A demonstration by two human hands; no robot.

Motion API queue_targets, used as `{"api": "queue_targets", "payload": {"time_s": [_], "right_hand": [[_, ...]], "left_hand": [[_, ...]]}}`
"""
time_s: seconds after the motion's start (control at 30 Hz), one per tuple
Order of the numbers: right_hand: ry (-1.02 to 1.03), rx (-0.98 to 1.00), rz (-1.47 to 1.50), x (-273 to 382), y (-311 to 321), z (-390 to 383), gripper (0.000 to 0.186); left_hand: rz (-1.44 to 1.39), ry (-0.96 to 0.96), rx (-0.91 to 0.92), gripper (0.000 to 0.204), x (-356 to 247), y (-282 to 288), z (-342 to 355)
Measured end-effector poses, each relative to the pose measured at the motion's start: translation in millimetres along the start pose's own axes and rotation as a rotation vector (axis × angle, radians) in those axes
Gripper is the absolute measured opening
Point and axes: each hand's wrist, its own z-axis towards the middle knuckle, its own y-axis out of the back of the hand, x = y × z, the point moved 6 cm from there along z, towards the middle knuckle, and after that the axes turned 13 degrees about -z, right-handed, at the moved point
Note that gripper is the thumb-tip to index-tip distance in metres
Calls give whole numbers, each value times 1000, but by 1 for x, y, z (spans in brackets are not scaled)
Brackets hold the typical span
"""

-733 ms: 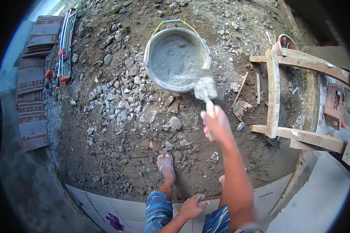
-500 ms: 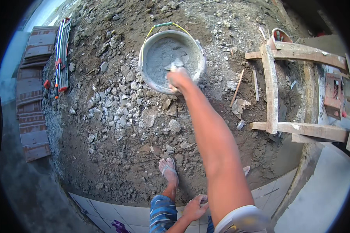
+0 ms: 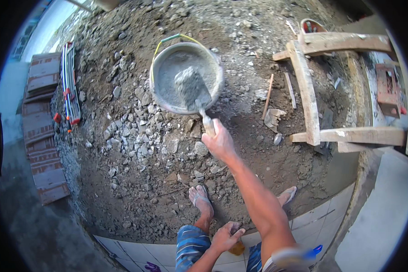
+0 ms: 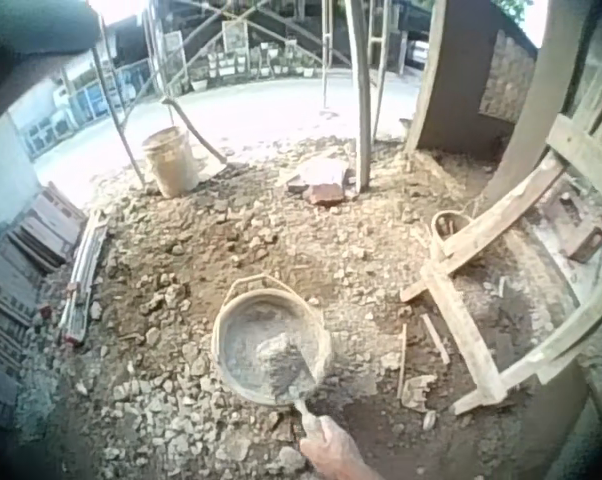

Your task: The person is leveling wet cement and laying a floor tile.

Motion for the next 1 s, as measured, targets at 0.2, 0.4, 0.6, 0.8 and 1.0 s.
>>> {"api": "queue_targets", "payload": {"time_s": [0.2, 0.4, 0.6, 0.8, 1.0], "right_hand": [[-117, -59, 86, -69, 39, -119, 69], [-248, -302, 316, -171, 124, -268, 61], [-402, -468, 516, -322, 217, -369, 35], [-501, -1081, 135, -477, 328, -404, 27], [-566, -1061, 1086, -649, 376, -370, 31]], "left_hand": [[197, -70, -11, 53, -7, 8, 6], [729, -136, 97, 58, -31, 9, 19], [1004, -265, 239, 45, -79, -76, 52], [1051, -324, 275, 38, -135, -249, 205], [645, -748, 101, 24, -293, -484, 420]]}}
